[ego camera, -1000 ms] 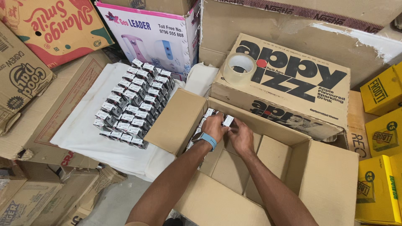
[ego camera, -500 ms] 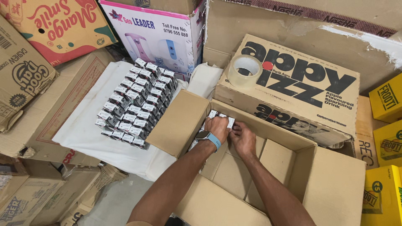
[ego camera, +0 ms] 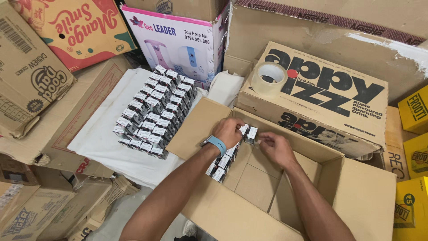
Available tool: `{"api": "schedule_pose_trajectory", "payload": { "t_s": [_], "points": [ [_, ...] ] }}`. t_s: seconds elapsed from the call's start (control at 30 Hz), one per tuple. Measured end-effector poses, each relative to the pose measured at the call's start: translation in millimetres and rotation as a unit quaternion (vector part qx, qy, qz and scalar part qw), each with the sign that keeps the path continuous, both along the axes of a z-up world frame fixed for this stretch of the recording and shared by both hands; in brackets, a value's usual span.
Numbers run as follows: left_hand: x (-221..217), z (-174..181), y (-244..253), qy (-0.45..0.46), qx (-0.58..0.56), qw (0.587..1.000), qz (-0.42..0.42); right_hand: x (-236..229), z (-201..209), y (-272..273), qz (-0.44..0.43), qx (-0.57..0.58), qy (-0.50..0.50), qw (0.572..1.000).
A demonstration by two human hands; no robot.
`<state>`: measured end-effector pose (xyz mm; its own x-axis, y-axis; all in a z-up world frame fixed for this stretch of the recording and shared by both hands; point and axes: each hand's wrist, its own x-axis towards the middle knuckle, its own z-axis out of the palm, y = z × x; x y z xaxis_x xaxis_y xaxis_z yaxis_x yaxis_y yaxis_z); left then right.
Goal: The person opens a cardboard box and systematically places small rectangular packages into it. They arrange the packages in neat rows, filling the box from one side to the other.
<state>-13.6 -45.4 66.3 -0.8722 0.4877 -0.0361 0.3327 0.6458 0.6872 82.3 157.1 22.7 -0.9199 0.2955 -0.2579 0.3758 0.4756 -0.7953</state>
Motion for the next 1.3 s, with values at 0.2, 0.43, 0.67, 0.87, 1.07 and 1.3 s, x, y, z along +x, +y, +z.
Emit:
{"api": "schedule_pose_trajectory", "payload": {
  "t_s": [0.2,0.43,0.67,0.87,1.07,1.3],
  "points": [
    [-18,30,-41,0.008,0.105,0.988,-0.109,-8,61,-45,0.106,-0.146,0.118,0.977],
    [-45,46,-117,0.012,0.035,0.996,-0.087,-27,117,-106,0.183,-0.075,0.135,0.971],
    [-65,62,-197,0.029,0.008,0.999,-0.014,-66,123,-163,0.235,-0.106,0.164,0.952],
    [-84,61,-246,0.022,-0.014,0.999,0.029,-100,121,-213,0.249,-0.114,0.157,0.949],
    [-111,52,-285,0.005,-0.028,0.999,0.042,-141,99,-254,0.252,-0.123,0.171,0.945],
    [-141,27,-303,-0.017,-0.059,0.997,0.049,-192,46,-292,0.19,0.029,0.189,0.963]
  ]
}}
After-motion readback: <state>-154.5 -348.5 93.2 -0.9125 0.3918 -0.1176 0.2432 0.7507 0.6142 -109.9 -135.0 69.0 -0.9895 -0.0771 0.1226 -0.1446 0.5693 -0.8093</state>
